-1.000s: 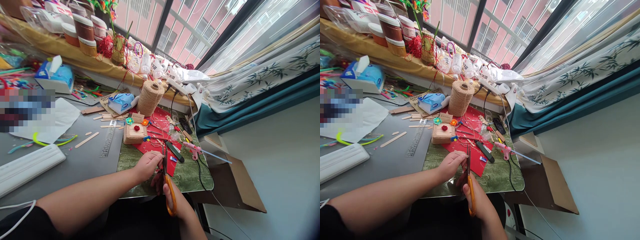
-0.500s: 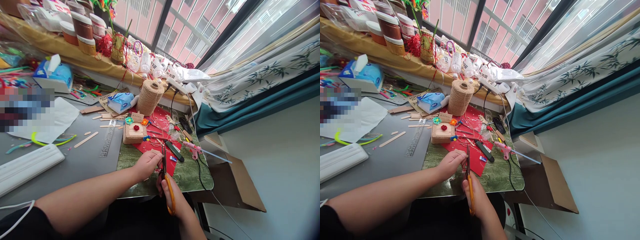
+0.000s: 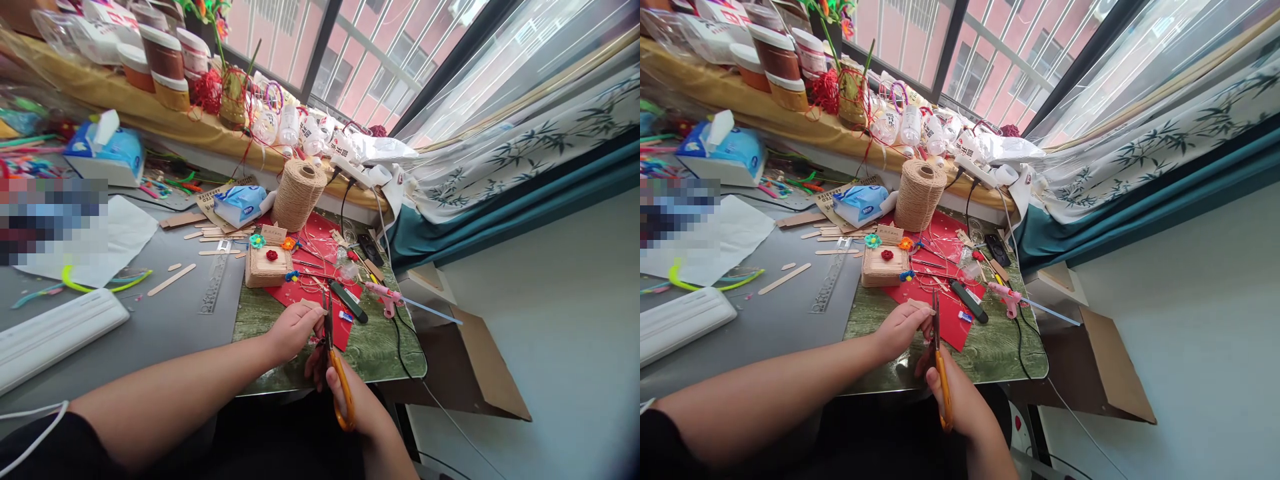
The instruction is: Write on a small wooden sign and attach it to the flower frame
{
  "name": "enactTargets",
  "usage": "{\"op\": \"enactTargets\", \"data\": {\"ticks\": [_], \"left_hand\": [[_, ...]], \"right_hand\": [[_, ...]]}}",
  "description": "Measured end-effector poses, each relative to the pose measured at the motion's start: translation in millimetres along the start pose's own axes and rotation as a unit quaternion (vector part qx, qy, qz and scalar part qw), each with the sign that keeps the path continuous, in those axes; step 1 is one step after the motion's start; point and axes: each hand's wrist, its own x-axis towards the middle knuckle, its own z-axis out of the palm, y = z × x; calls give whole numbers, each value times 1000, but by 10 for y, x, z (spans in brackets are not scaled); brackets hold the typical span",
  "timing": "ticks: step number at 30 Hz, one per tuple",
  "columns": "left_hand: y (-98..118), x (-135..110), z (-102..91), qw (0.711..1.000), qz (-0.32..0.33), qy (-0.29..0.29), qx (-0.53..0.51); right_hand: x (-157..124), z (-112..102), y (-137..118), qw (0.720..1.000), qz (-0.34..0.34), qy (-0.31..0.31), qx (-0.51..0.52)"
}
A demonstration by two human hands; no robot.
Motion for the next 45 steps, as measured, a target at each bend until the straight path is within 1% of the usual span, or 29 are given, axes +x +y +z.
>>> {"op": "enactTargets", "data": {"ticks": [8, 18, 20, 25, 28, 39, 45], "left_hand": [[8, -7, 11, 1000, -1, 0, -2], [31, 0, -15, 1000, 10, -3, 28], [29, 3, -15, 1000, 10, 0, 30], [33, 12, -6, 999, 8, 3, 33], [28, 16, -2, 999, 6, 5, 33], [-22, 19, -6, 1000, -6, 3, 25], [-49, 22, -2, 1000, -3, -2, 17]], "right_hand": [[-12, -27, 1, 1000, 2, -13, 4], [0, -49, 9, 1000, 2, -15, 0], [10, -31, 26, 1000, -1, -6, -3], [49, 71, 125, 999, 7, 49, 13], [64, 103, 158, 998, 9, 67, 16], [68, 72, 139, 996, 15, 86, 1], [70, 45, 121, 997, 16, 82, -6]]}}
